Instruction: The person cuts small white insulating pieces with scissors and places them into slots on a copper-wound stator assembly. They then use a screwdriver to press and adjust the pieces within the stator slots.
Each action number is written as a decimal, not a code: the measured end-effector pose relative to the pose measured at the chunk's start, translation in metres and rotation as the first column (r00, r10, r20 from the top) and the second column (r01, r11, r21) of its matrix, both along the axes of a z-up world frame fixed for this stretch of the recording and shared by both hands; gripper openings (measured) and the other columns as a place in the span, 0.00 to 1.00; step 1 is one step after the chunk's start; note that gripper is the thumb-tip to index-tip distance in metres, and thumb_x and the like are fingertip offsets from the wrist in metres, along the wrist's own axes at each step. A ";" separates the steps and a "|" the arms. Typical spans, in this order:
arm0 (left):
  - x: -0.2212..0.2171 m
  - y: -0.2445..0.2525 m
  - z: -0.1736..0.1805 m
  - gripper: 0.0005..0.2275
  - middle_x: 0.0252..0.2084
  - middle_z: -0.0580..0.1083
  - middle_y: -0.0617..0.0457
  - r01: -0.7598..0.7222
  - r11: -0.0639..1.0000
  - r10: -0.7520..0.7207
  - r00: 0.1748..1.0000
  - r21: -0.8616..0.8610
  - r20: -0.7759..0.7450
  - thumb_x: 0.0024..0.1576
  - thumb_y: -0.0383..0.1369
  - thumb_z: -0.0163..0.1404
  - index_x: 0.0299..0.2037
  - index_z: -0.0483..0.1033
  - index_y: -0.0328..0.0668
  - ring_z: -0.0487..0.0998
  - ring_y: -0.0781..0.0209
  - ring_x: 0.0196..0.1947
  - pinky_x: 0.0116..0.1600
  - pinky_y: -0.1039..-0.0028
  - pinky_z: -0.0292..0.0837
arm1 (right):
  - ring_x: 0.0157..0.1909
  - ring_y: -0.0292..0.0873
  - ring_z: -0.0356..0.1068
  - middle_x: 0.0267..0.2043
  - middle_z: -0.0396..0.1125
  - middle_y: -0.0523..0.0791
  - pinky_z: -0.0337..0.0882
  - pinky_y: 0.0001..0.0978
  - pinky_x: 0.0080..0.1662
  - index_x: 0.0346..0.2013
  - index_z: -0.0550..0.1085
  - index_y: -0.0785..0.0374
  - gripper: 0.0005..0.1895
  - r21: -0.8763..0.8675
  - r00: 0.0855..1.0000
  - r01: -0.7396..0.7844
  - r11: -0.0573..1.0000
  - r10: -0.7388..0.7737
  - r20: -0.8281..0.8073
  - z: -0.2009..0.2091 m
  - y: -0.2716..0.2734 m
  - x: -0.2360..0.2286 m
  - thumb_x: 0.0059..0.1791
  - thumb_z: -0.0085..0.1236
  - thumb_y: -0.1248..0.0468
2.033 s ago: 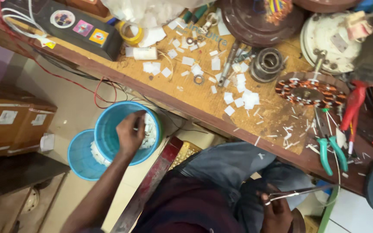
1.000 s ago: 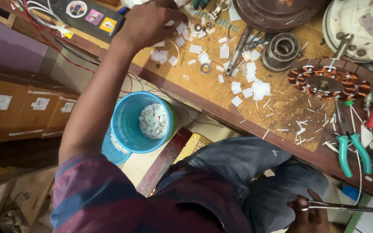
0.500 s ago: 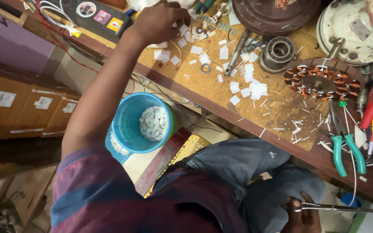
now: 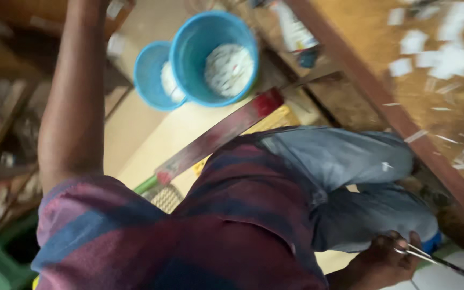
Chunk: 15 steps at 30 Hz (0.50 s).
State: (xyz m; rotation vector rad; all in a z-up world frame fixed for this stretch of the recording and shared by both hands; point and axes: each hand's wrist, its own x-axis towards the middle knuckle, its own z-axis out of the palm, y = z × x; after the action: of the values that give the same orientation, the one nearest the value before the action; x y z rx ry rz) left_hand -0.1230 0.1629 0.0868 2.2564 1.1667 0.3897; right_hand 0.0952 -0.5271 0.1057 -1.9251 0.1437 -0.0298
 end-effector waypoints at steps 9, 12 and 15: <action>-0.115 -0.036 -0.003 0.05 0.28 0.81 0.55 -0.535 0.819 0.497 0.842 -0.207 -0.212 0.54 0.34 0.64 0.35 0.86 0.44 0.81 0.67 0.25 0.35 0.74 0.79 | 0.51 0.44 0.66 0.67 0.59 0.59 0.70 0.26 0.44 0.70 0.63 0.55 0.17 -0.375 0.777 -0.352 0.858 0.491 0.394 -0.061 -0.063 0.036 0.65 0.46 0.62; -0.121 -0.043 -0.031 0.08 0.32 0.82 0.53 -0.729 0.647 0.656 0.682 -0.226 -0.324 0.52 0.36 0.65 0.36 0.86 0.43 0.82 0.63 0.27 0.36 0.71 0.80 | 0.39 0.37 0.65 0.58 0.67 0.49 0.72 0.28 0.42 0.70 0.66 0.53 0.18 0.306 0.984 -0.175 0.936 0.152 0.098 -0.064 -0.060 0.038 0.65 0.53 0.60; -0.095 -0.042 -0.049 0.09 0.37 0.82 0.47 -0.760 0.647 0.718 0.634 -0.061 -0.287 0.51 0.37 0.65 0.38 0.86 0.45 0.83 0.53 0.36 0.44 0.64 0.79 | 0.40 0.34 0.66 0.50 0.69 0.44 0.72 0.28 0.45 0.70 0.68 0.59 0.20 0.416 0.992 0.041 0.908 0.014 -0.128 -0.043 -0.049 0.028 0.65 0.57 0.58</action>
State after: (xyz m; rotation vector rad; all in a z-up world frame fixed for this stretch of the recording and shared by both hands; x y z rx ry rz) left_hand -0.2181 0.1208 0.0375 1.5832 2.1732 0.2994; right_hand 0.1231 -0.5757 0.0623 -1.4950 0.2306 0.1086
